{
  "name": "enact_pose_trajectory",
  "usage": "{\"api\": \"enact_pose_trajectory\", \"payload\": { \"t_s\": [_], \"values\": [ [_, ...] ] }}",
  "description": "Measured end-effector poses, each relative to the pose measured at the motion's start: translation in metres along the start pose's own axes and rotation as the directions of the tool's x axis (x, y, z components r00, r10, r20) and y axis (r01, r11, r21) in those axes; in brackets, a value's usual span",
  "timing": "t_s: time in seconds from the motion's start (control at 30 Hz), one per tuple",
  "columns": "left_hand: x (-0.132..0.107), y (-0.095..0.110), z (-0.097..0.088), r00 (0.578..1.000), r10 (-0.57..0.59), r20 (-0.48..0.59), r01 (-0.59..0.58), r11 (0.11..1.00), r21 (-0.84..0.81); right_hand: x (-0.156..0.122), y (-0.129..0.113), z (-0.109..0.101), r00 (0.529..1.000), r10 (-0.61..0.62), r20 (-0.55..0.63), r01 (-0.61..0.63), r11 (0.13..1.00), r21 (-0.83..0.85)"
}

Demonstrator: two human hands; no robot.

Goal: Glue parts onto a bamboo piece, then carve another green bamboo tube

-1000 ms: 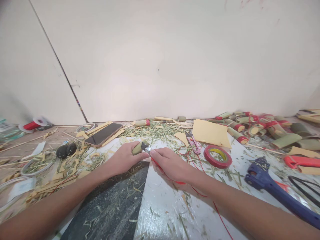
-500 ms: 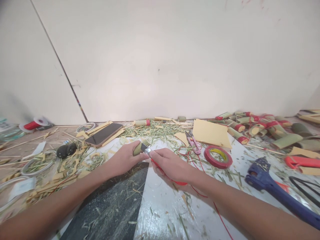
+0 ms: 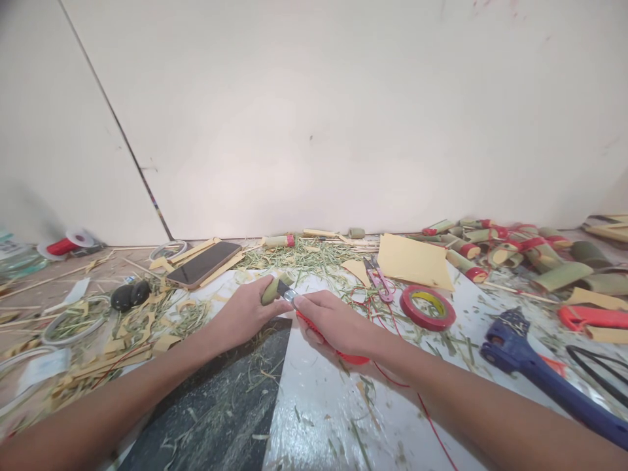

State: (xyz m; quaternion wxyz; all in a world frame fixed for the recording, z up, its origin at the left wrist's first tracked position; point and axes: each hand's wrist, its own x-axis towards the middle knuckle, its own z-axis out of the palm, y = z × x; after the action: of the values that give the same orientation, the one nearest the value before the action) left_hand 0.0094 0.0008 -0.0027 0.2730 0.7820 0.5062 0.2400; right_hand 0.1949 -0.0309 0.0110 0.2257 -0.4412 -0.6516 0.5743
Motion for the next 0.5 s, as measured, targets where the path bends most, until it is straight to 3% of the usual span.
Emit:
{"api": "enact_pose_trajectory", "payload": {
  "t_s": [0.3,0.5],
  "values": [
    [-0.0002,0.0023,0.0028,0.998,-0.033,-0.060,0.033,0.999,0.010,0.0017,0.0050,0.0033,0.988,-0.056,-0.143,0.048,0.997,-0.064],
    [-0.0006,0.0065,0.0017,0.999,-0.044,-0.003,0.043,0.992,-0.118,0.0010,0.0010,0.0068,0.958,-0.069,-0.280,0.055,0.997,-0.058]
  ]
}}
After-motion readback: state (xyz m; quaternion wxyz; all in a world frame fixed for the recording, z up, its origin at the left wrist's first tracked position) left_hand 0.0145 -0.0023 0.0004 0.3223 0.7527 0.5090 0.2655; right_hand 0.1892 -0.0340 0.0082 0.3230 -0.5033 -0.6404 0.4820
